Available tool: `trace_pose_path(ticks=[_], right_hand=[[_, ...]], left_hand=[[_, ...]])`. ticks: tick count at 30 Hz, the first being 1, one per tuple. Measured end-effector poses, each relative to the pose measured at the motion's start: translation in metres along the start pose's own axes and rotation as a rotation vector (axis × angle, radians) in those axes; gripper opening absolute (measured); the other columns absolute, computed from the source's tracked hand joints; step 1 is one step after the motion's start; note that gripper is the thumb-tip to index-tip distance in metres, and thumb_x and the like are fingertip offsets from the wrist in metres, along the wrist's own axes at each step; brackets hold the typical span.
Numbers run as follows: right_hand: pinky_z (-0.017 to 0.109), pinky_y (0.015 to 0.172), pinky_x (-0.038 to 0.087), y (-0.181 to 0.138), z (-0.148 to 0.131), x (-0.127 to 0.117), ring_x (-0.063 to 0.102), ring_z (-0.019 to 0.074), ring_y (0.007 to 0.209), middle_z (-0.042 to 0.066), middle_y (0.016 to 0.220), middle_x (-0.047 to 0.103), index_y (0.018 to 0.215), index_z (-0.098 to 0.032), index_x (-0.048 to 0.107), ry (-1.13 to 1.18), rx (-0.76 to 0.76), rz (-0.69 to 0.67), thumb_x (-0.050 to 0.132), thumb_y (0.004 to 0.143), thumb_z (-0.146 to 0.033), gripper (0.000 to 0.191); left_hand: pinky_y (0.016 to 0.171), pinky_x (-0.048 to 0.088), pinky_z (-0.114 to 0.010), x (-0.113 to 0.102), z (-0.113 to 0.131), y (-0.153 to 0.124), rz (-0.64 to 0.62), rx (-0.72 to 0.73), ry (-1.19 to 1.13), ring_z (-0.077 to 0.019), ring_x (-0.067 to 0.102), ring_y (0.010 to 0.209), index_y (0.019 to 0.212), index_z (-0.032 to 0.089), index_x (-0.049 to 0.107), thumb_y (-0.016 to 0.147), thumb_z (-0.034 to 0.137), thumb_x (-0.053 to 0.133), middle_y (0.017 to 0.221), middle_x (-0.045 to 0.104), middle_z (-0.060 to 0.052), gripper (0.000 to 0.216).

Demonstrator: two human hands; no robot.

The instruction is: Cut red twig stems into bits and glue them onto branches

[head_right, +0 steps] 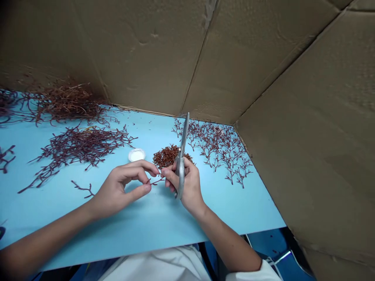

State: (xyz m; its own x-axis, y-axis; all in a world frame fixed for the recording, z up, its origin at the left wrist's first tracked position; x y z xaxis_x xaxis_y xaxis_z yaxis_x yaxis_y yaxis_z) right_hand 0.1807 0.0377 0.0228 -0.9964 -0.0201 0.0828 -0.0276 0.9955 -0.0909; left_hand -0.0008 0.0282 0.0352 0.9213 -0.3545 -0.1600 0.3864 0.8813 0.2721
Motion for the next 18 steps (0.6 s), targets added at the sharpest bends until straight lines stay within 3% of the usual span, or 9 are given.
trace_pose_path(ticks=[2, 5, 7, 12, 18], right_hand=[[0.018, 0.037, 0.039, 0.002, 0.002, -0.002, 0.052, 0.0077, 0.045, -0.004, 0.067, 0.07, 0.084, -0.023, 0.052, 0.04, 0.026, -0.002, 0.092, 0.073, -0.051, 0.05], [0.016, 0.036, 0.036, 0.004, 0.005, -0.001, 0.049, 0.0067, 0.041, -0.005, 0.06, 0.067, 0.086, -0.023, 0.052, 0.077, 0.08, -0.035, 0.092, 0.073, -0.052, 0.05], [0.016, 0.036, 0.034, 0.004, 0.008, 0.002, 0.046, 0.0058, 0.039, -0.008, 0.054, 0.062, 0.084, -0.023, 0.051, 0.093, 0.123, -0.082, 0.091, 0.074, -0.052, 0.05], [0.016, 0.037, 0.031, -0.002, 0.021, 0.015, 0.04, 0.0047, 0.036, -0.01, 0.047, 0.056, 0.084, -0.023, 0.051, 0.176, 0.233, -0.224, 0.091, 0.075, -0.054, 0.051], [0.016, 0.04, 0.034, -0.012, 0.032, 0.026, 0.038, 0.0044, 0.037, -0.012, 0.045, 0.053, 0.084, -0.023, 0.05, 0.228, 0.338, -0.368, 0.092, 0.072, -0.056, 0.055]], left_hand=[[0.082, 0.061, -0.029, 0.0, 0.001, 0.0, -0.04, 0.085, 0.031, -0.0212, 0.073, 0.101, 0.095, 0.02, 0.073, 0.09, 0.025, 0.078, 0.116, 0.075, -0.01, 0.008], [0.084, 0.062, -0.029, 0.002, -0.001, -0.001, -0.083, 0.233, 0.159, -0.0225, 0.071, 0.113, 0.125, 0.022, 0.072, 0.095, 0.018, 0.072, 0.123, 0.076, -0.012, 0.031], [0.088, 0.063, -0.03, 0.003, -0.004, -0.002, -0.08, 0.305, 0.207, -0.0216, 0.072, 0.114, 0.132, 0.024, 0.072, 0.1, 0.015, 0.065, 0.123, 0.076, -0.013, 0.034], [0.076, 0.064, -0.026, 0.003, -0.001, -0.003, 0.027, 0.464, 0.186, -0.0159, 0.075, 0.087, 0.115, 0.023, 0.08, 0.099, 0.013, 0.07, 0.104, 0.074, -0.009, 0.021], [0.065, 0.06, -0.023, 0.006, 0.016, -0.006, 0.083, 0.624, 0.286, -0.013, 0.066, 0.076, 0.104, 0.019, 0.079, 0.097, 0.013, 0.073, 0.09, 0.065, -0.004, 0.012]])
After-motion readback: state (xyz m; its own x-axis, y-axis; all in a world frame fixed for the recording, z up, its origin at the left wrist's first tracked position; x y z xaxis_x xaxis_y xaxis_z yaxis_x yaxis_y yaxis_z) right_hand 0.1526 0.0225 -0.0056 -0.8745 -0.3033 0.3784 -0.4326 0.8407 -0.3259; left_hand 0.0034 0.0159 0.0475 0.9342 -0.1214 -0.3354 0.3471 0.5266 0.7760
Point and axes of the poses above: each hand's wrist, its own y-axis towards the middle knuckle, its own x-axis out of the palm, z = x × y, the point moved 5 cm from there along y, towards the middle knuckle
